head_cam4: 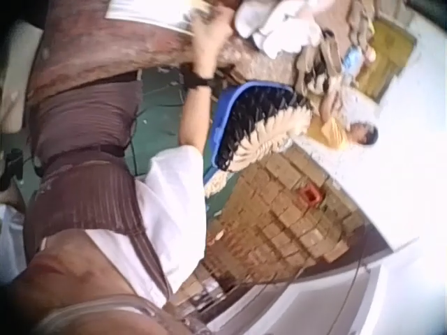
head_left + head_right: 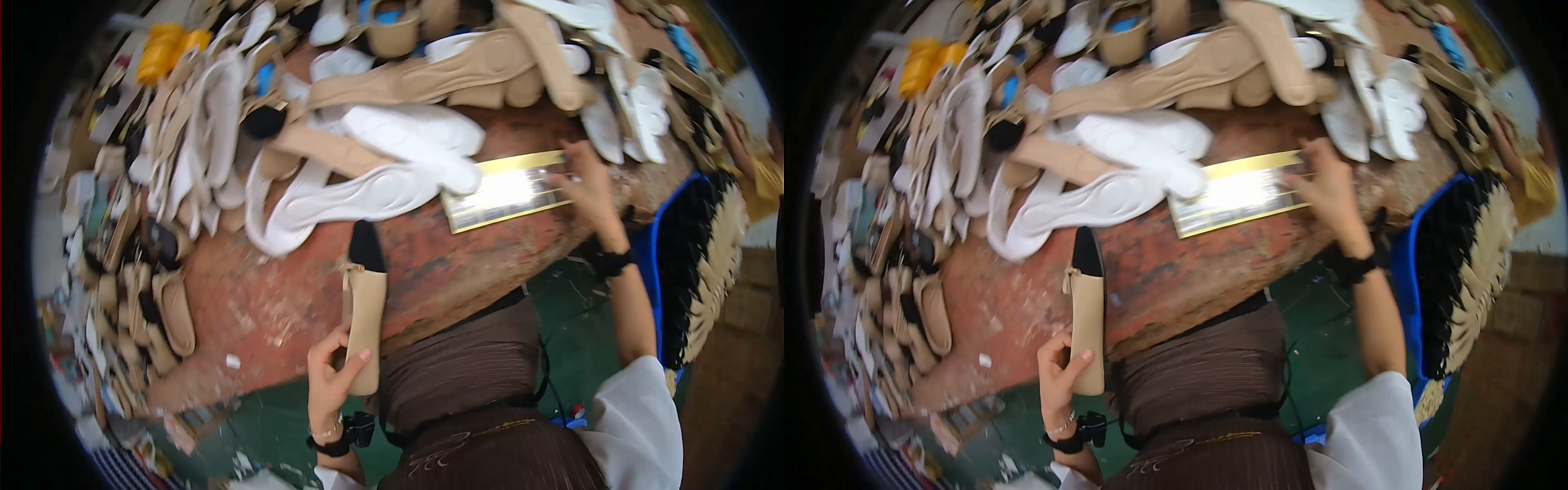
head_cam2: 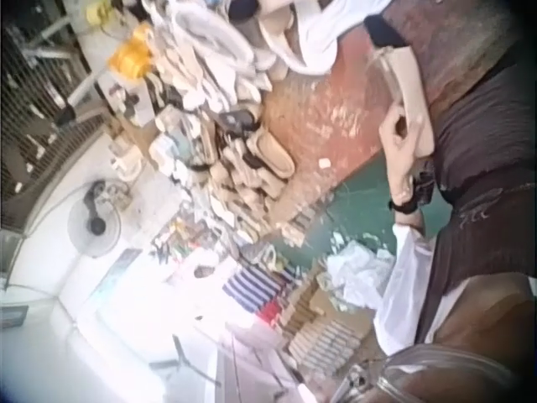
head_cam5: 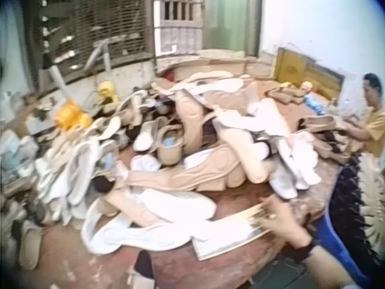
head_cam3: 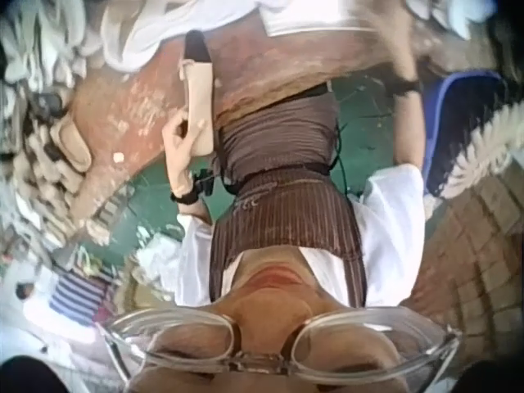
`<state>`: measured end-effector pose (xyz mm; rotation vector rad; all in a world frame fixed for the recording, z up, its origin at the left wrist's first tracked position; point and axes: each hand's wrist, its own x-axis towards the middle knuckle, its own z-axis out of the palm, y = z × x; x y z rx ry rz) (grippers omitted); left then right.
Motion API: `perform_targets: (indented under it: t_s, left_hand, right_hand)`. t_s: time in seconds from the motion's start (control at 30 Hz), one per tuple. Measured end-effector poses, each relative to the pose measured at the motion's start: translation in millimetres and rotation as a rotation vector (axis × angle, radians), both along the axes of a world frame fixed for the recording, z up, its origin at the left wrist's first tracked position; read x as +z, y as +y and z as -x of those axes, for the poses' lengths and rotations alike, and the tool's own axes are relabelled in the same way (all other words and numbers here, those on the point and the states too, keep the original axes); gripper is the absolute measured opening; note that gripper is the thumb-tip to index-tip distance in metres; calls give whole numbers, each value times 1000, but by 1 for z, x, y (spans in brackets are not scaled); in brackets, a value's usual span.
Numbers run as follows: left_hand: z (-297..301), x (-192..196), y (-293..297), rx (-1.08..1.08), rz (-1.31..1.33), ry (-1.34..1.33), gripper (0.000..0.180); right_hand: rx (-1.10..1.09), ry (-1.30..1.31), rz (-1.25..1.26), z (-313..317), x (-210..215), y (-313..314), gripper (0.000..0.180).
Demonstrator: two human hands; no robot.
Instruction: Assembling and finishing ballet flat shoes by inserting insoles and cleaning the outer material.
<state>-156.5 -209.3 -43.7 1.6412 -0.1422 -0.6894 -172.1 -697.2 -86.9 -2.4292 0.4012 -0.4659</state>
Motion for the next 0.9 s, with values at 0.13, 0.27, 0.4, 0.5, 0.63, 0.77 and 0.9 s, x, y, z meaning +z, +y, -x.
perform_targets:
  t_s: [0.13,0.27,0.4,0.5,0.63,0.77,0.9]
  left_hand:
    - [14,31,-14,234,625,436,63]
    - [29,7,-9,400,826,653,92]
    - [29,8,-12,385,1006,738,90]
    - [30,17,-18,430,893,690,88]
    - [35,13,-12,414,857,644,82]
    - [35,15,-2,364,768,601,74]
    - [28,-2,18,221,650,639,59]
  right_hand:
    - [45,6,-408,12,32,5,23]
    - [436,48,-200,0,127,132,13]
    - [1008,-44,-17,-12,139,209,21]
    - [1098,-104,52,-20,141,236,19]
    - [1142,-118,281,-22,142,250,15]
    - [1059,-118,376,-16,137,262,16]
    - [970,-78,434,-5,118,264,25]
